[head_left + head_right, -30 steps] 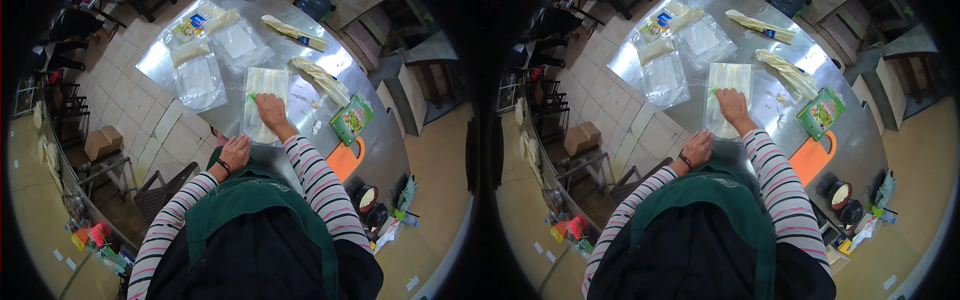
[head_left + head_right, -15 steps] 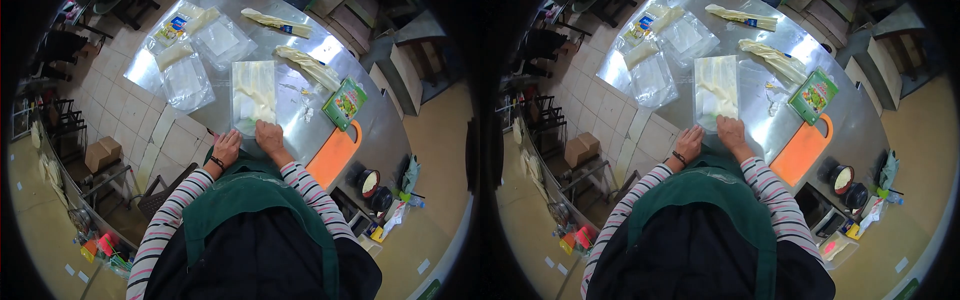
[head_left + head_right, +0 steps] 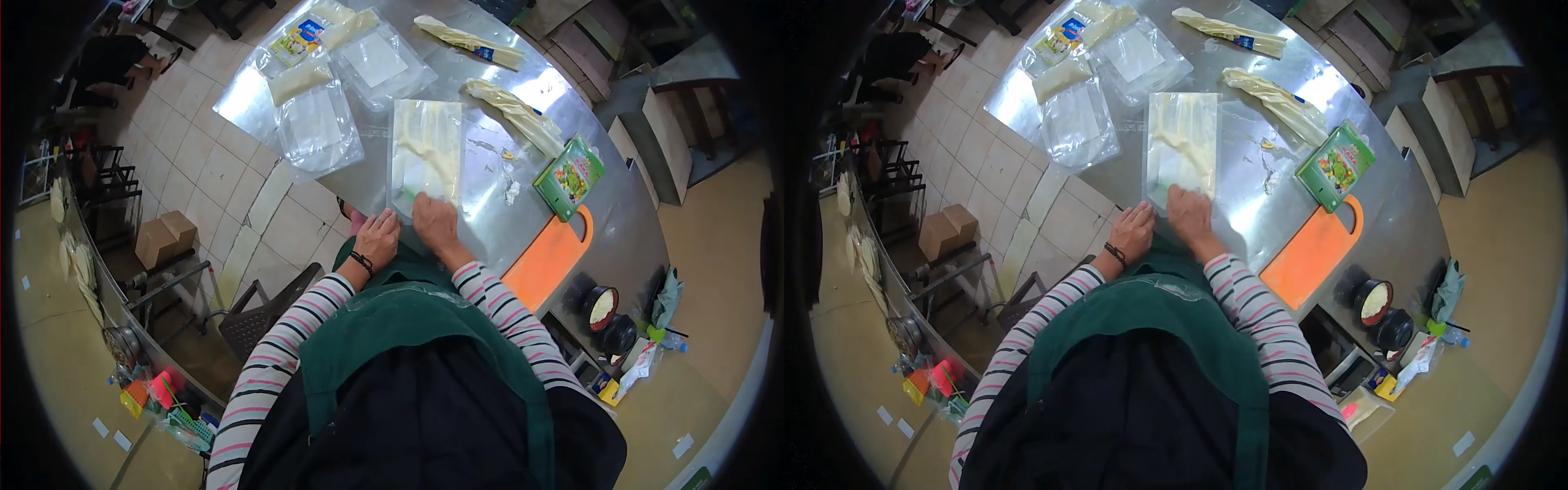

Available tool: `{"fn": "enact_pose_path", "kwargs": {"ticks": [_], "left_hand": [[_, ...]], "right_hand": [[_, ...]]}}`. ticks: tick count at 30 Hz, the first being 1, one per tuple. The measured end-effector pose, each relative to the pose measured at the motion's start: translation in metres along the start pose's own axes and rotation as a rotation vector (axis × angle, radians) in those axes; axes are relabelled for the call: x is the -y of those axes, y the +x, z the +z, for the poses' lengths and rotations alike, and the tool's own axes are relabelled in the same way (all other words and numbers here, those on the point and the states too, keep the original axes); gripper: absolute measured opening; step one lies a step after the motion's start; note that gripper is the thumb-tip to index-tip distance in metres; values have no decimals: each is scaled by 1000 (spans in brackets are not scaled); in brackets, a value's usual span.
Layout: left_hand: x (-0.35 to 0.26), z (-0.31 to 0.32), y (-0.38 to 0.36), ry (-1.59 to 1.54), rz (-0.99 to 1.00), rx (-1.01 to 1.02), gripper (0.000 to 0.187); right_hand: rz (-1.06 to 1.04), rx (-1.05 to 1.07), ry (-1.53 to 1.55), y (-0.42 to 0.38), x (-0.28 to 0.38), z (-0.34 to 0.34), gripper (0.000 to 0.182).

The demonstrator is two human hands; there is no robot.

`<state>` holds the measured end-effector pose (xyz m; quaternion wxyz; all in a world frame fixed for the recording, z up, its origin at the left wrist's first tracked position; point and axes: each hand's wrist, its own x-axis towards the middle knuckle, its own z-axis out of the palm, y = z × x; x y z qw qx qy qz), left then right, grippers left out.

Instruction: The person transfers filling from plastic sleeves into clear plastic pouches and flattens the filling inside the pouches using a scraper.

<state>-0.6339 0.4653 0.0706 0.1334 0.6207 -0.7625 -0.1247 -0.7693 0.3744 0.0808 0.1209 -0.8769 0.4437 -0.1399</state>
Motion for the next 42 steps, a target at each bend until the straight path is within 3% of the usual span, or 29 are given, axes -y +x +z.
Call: {"fn": "enact_pose_path", "kwargs": {"ticks": [6,9,11,13,14,16,17,19,20,23,29,33,35,39,42], "left_hand": [[-2,-2,0,54,39,-24,32],[-7,-9,10,101,71,-32,33],[-17,-18,21,123,32,40,32],[-30,-49,40,-54,-182,370,40],[-32,-40,41,-58,-179,365,40],[-33,-14,41,122,78,25,56],[-31,-6,39,120,78,24,56],[-27,-2,36,-101,-13,227,69],[-22,0,34,-51,16,279,73],[-22,3,33,-40,26,262,73],[-22,-1,32,-33,33,277,71],[-24,0,28,-17,35,271,73],[-23,-2,33,-37,24,286,70],[-23,-3,34,-19,18,305,70],[-24,-3,31,-2,28,266,70]], "right_hand": [[-37,-46,-92,21,-42,-7,6],[69,28,-187,29,-51,-13,6],[131,68,-121,29,-50,-15,6],[170,77,-105,25,-43,-15,6],[204,105,-48,22,-39,-16,7],[182,139,25,13,-31,-12,8],[182,140,23,10,-32,-11,8],[65,68,60,5,-40,-6,11],[38,50,49,6,-53,-7,10],[54,232,-66,24,-68,-32,6],[-111,165,-170,50,-81,-33,7],[5,81,-158,57,-78,-30,6],[137,208,-67,32,-66,-11,13],[35,96,-56,-22,-50,-8,6],[65,136,-21,-12,-66,-27,5]]}}
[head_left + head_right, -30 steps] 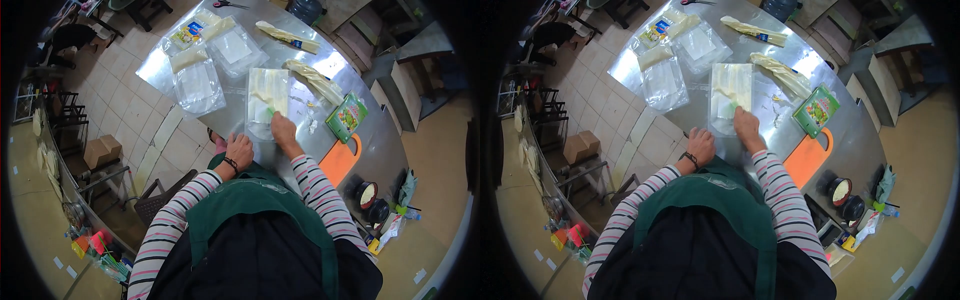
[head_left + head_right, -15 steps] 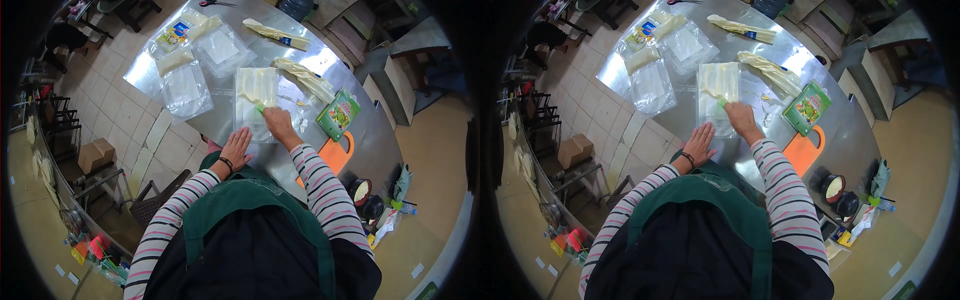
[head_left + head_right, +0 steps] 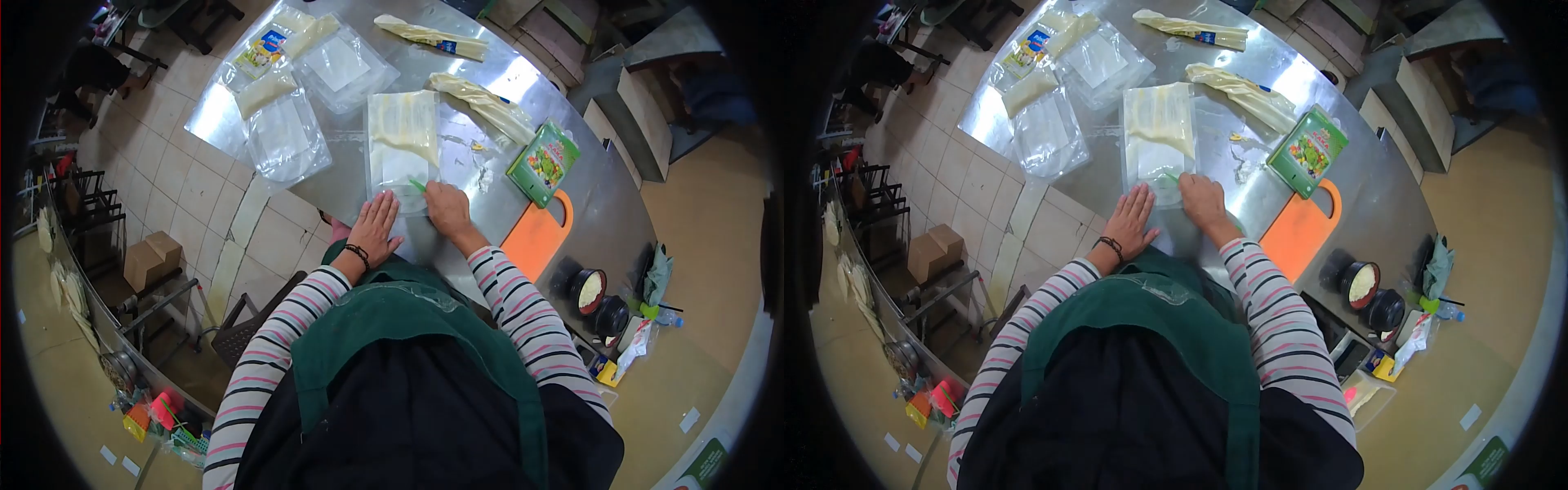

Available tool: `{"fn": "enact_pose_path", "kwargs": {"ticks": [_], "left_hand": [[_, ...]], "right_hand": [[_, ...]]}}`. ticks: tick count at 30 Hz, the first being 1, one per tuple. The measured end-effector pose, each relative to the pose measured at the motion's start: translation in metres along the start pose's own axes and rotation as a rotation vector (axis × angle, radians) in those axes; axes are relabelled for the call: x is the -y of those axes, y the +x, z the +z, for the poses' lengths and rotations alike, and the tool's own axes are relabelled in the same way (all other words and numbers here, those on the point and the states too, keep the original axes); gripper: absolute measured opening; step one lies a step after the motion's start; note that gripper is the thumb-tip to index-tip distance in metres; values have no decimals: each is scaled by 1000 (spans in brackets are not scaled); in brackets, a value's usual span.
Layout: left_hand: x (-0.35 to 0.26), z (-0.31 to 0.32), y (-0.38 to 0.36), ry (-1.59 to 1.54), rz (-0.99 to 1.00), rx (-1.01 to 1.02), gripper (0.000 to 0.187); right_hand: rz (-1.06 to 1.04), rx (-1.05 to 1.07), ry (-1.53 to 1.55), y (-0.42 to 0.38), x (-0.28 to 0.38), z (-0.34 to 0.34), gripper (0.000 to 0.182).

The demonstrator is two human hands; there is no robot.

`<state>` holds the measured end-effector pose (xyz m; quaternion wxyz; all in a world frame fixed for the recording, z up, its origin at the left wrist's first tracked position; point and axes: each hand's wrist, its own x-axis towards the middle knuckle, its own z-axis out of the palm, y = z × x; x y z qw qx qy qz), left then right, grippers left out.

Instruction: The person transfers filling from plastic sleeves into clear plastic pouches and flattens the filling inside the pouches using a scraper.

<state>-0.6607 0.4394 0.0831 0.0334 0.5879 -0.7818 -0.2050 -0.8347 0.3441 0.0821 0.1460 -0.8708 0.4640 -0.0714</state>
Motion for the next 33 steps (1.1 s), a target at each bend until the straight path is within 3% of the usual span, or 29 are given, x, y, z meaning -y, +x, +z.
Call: {"fn": "enact_pose_path", "kwargs": {"ticks": [6,9,11,12,15,24,26,27,29,30,32,33], "left_hand": [[2,2,-1,-18,-2,11,71],[0,2,0,-18,-3,6,71],[1,1,1,-29,-31,18,71],[1,2,0,-50,-23,26,71],[1,4,-2,-83,-24,20,71],[4,1,-2,-103,5,21,71],[5,1,-1,-100,14,7,71],[6,2,0,-99,9,2,71],[5,8,-1,-96,-5,15,71],[4,6,-1,-92,-6,13,71],[6,4,2,-97,0,-13,72],[5,5,-1,-104,12,-35,72]], "right_hand": [[8,80,-118,47,-33,-17,8],[7,134,-184,51,-13,-22,10],[-233,135,-67,32,11,1,10],[-245,143,-62,35,13,3,10],[-170,-57,-60,57,6,8,9],[-215,-148,-216,98,-17,-15,9],[-149,60,-275,101,-5,-24,6],[-155,58,-275,94,5,-18,6],[-453,173,-97,72,28,0,5],[-453,176,-93,75,31,4,5],[-346,-21,-79,90,32,10,4],[-342,-12,-71,98,31,9,4]]}}
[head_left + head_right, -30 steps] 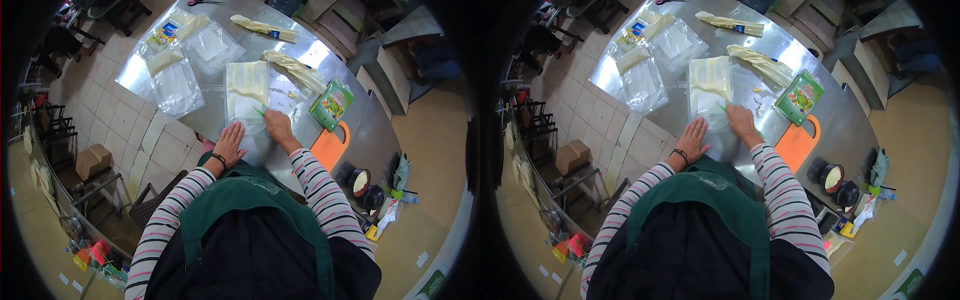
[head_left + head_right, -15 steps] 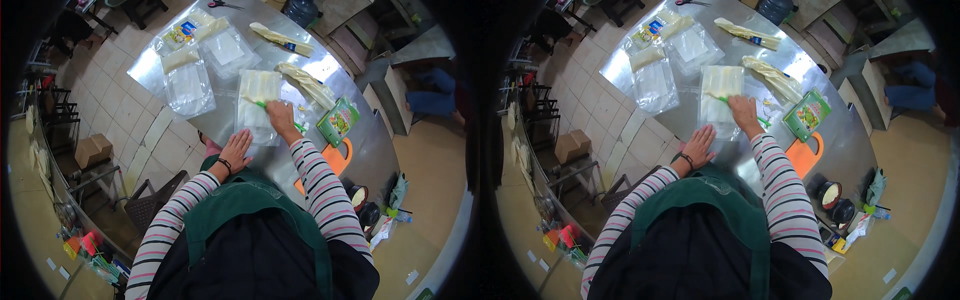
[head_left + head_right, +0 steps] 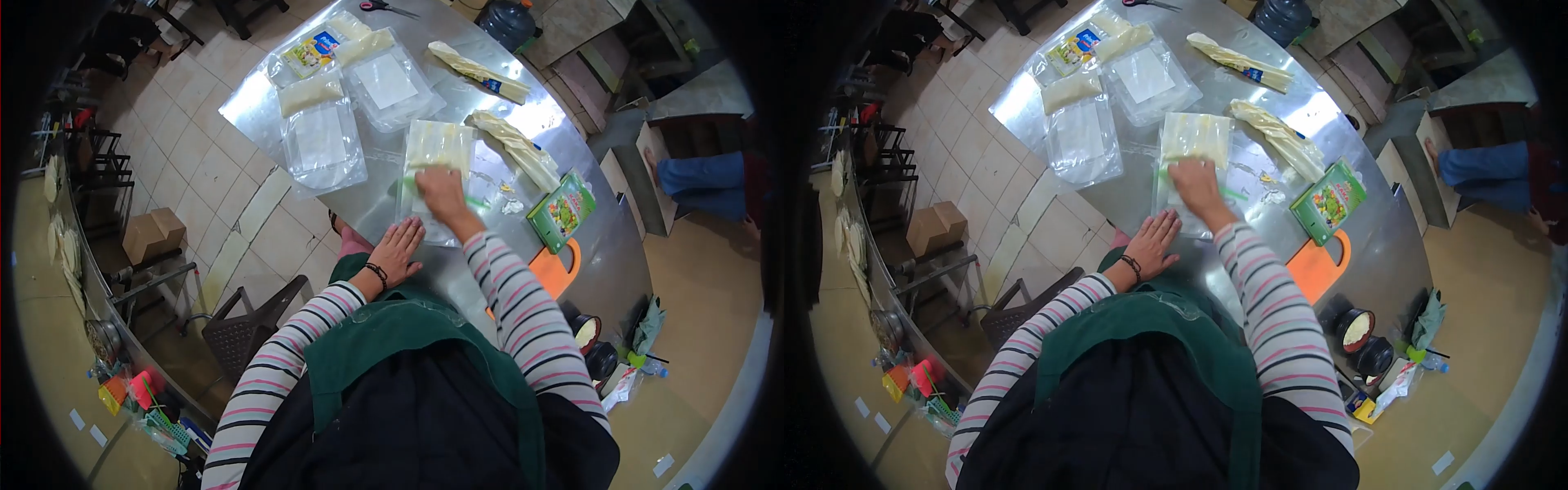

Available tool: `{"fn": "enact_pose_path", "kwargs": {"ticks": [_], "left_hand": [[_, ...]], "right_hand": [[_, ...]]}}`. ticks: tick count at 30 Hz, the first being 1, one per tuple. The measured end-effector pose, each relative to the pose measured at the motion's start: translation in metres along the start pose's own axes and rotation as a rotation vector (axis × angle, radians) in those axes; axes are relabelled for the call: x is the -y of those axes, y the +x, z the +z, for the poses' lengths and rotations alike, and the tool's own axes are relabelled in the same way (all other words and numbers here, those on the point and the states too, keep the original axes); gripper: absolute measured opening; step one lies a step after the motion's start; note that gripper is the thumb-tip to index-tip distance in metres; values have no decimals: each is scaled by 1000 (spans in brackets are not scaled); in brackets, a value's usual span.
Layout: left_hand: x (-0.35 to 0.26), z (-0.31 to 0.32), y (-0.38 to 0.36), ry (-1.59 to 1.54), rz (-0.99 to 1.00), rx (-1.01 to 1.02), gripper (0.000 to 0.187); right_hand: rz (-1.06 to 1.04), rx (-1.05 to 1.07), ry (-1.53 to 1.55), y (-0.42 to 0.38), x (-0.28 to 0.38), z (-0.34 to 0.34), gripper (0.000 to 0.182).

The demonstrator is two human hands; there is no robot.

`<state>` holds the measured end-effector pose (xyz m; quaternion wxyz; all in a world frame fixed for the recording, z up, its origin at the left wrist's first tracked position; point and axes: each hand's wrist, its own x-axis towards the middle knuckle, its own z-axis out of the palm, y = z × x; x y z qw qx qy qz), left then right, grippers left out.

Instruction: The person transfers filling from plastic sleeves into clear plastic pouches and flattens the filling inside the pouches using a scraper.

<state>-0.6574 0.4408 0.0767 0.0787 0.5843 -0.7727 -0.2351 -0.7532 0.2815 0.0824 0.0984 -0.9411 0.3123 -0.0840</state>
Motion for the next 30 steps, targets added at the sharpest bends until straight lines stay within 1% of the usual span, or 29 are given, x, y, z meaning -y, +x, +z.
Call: {"fn": "enact_pose_path", "kwargs": {"ticks": [2,3,6,10,12,14,15,16,20,23,30], "left_hand": [[-1,1,-3,3,5,13,72],[1,1,0,8,7,6,73],[3,3,1,-14,14,-21,73],[5,5,1,-4,30,-23,73],[7,8,0,-12,29,-30,73],[6,8,2,-33,14,-32,73],[5,5,2,-15,7,4,73],[4,4,2,3,0,44,73],[5,6,1,12,24,-38,72],[7,7,1,-9,24,-23,72],[7,7,0,-18,31,-39,73]], "right_hand": [[-11,-48,-50,20,-9,-11,5],[-25,-48,-106,27,-11,-10,6],[-23,-58,-137,38,-17,-9,6],[10,-78,-90,35,-19,-4,6],[-213,-23,-9,11,-11,-6,8],[-274,46,-21,-18,9,-8,10],[-270,45,-88,-23,15,-10,11],[-272,61,-80,-21,16,-10,11],[-284,32,-121,5,11,-5,9],[-280,-31,-138,25,-1,1,10],[-234,-23,-235,44,-12,-3,10]]}}
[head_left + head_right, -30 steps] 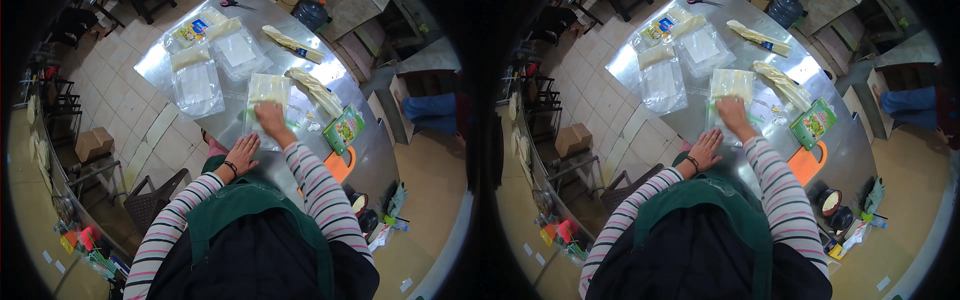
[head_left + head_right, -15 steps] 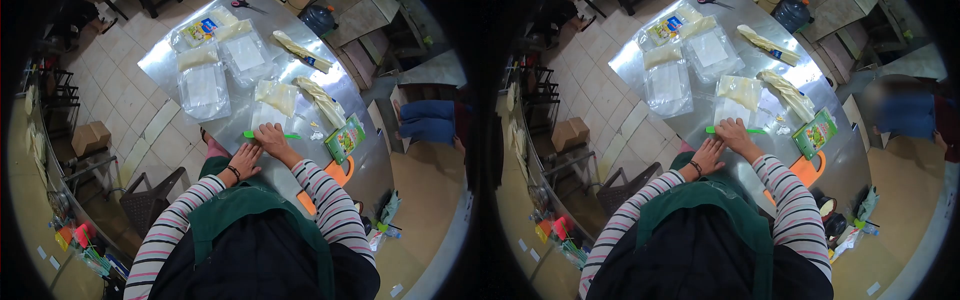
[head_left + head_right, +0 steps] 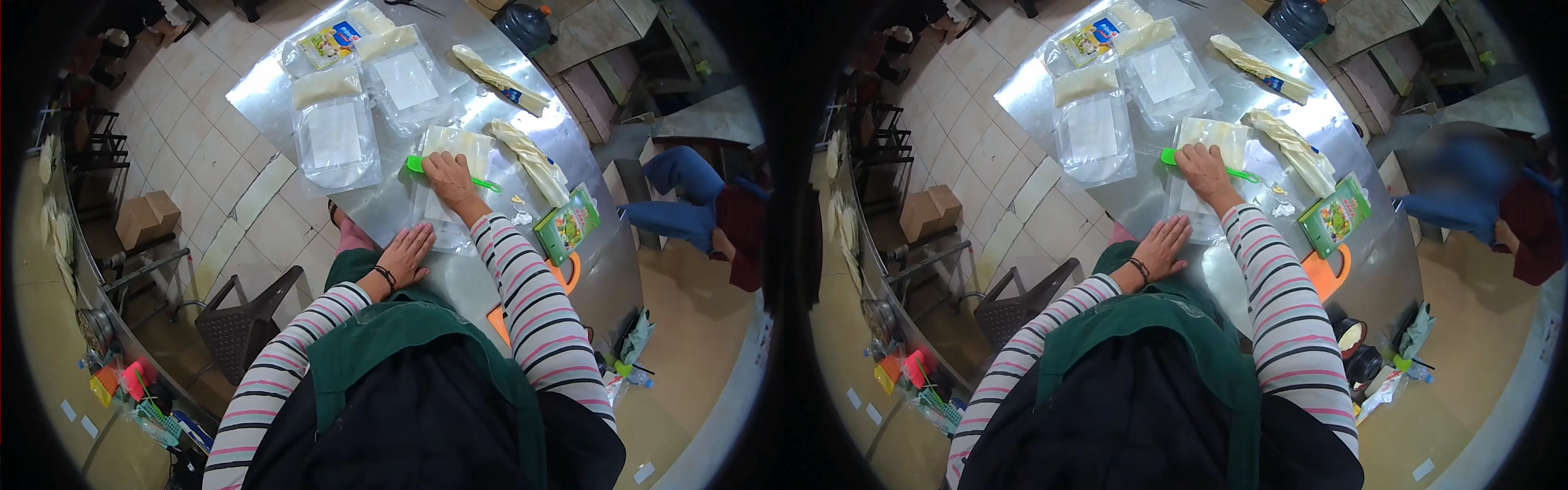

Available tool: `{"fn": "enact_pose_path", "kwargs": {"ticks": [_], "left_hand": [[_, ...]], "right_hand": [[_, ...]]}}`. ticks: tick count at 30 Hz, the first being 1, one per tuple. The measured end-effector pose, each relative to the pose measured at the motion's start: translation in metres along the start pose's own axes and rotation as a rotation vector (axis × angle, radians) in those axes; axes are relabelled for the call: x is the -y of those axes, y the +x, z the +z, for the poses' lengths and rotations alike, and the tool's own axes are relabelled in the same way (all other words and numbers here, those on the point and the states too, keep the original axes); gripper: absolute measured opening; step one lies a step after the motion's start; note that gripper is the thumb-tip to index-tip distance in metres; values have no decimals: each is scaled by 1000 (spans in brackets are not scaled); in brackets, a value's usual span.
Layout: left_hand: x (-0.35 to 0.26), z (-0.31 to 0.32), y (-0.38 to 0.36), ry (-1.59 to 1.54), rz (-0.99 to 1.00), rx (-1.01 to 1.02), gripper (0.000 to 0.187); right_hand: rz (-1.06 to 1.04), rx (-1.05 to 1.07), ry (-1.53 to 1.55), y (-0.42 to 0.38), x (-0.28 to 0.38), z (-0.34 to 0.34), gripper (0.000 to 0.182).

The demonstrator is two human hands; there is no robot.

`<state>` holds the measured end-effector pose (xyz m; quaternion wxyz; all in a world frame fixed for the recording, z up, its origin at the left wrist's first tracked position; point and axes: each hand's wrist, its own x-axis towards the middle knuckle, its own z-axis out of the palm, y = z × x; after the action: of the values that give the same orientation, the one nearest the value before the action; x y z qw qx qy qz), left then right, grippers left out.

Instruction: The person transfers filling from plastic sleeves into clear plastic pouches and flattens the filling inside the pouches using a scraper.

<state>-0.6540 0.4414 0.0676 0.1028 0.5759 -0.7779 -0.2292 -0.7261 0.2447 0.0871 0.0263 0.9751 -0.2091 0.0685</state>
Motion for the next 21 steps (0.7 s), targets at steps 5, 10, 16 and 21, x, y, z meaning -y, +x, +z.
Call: {"fn": "enact_pose_path", "kwargs": {"ticks": [5,10,16,21], "left_hand": [[0,2,1,8,-1,-12,72],[2,4,0,28,12,-2,72],[0,0,0,35,15,21,74],[0,1,0,25,14,12,74]], "right_hand": [[21,27,58,-50,22,-10,8],[21,109,29,-91,-13,-23,8],[-48,112,-32,-61,-57,-18,7],[-108,71,10,-35,-50,-11,8]]}}
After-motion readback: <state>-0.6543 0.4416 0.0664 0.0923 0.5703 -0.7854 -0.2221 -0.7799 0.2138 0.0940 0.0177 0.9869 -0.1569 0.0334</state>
